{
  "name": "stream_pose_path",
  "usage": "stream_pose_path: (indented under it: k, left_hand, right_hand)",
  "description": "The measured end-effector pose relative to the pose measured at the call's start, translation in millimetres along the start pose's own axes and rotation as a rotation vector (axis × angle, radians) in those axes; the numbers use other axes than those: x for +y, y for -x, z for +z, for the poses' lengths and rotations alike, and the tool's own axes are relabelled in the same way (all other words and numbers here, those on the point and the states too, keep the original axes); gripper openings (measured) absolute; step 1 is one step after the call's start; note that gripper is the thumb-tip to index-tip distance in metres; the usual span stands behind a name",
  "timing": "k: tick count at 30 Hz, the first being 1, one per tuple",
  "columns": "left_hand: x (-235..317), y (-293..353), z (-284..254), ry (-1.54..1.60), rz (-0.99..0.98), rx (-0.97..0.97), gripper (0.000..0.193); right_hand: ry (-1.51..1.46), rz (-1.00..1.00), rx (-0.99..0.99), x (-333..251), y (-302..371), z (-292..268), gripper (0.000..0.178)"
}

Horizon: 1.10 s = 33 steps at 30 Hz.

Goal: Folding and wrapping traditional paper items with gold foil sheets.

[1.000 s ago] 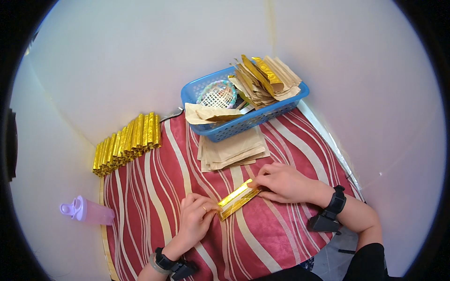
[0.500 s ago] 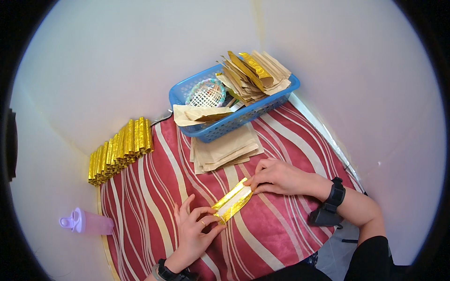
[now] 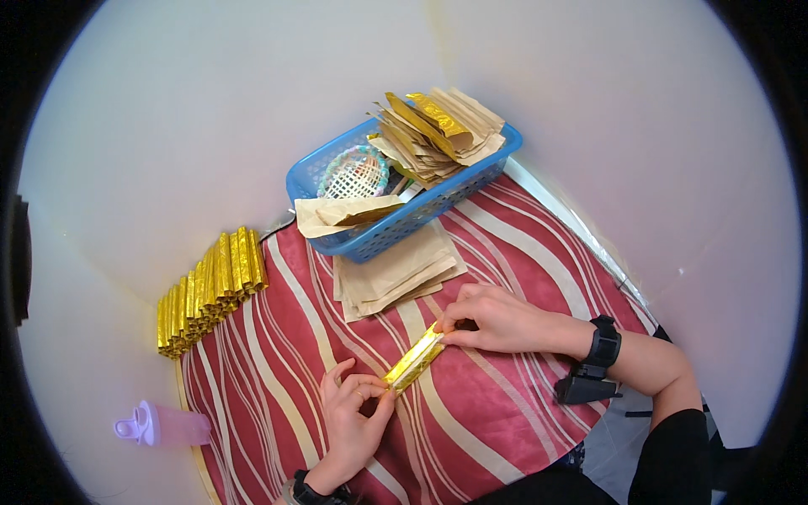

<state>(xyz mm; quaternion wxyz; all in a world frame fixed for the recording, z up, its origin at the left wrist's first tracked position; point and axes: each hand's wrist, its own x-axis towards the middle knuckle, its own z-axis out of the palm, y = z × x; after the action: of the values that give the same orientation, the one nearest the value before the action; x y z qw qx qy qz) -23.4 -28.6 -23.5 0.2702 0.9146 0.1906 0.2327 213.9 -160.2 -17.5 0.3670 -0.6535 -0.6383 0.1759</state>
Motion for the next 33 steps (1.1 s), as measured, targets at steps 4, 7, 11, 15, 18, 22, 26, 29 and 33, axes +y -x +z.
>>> stream_pose_path:
  k: [4, 7, 11, 15, 18, 22, 26, 29, 33]
  left_hand:
    - [-1, -4, 0, -0.02, -0.031, -0.014, 0.016]
    - [2, -7, -2, -0.029, -0.018, -0.043, 0.011]
    - [2, -9, -3, -0.025, -0.001, -0.04, 0.012]
    - [0, -8, -1, -0.025, -0.003, -0.051, 0.015]
    - [0, -8, -1, -0.006, -0.02, -0.063, 0.017]
    - [0, -8, -2, 0.077, -0.066, -0.064, 0.017]
    - [0, -9, -4, 0.053, -0.041, -0.095, 0.016]
    - [1, -10, -4, 0.033, -0.046, -0.115, 0.016]
    - [2, -10, -4, 0.017, -0.048, -0.11, 0.017]
  right_hand:
    - [0.061, 0.046, 0.02, -4, -2, 3, 0.015]
    - [0.068, 0.043, 0.043, -5, -3, 5, 0.014]
    - [-0.003, 0.009, 0.082, -2, -1, 7, 0.015]
    - [-0.017, 0.03, 0.063, -1, 2, 9, 0.019]
    - [-0.022, 0.022, 0.123, -3, 3, 12, 0.02]
    - [-0.107, 0.159, 0.078, -5, 2, 9, 0.019]
    - [-0.119, 0.168, 0.056, -5, 2, 7, 0.018]
    - [-0.099, 0.044, 0.087, 0, 3, 7, 0.019]
    - [-0.085, 0.013, 0.12, 5, 4, 10, 0.02]
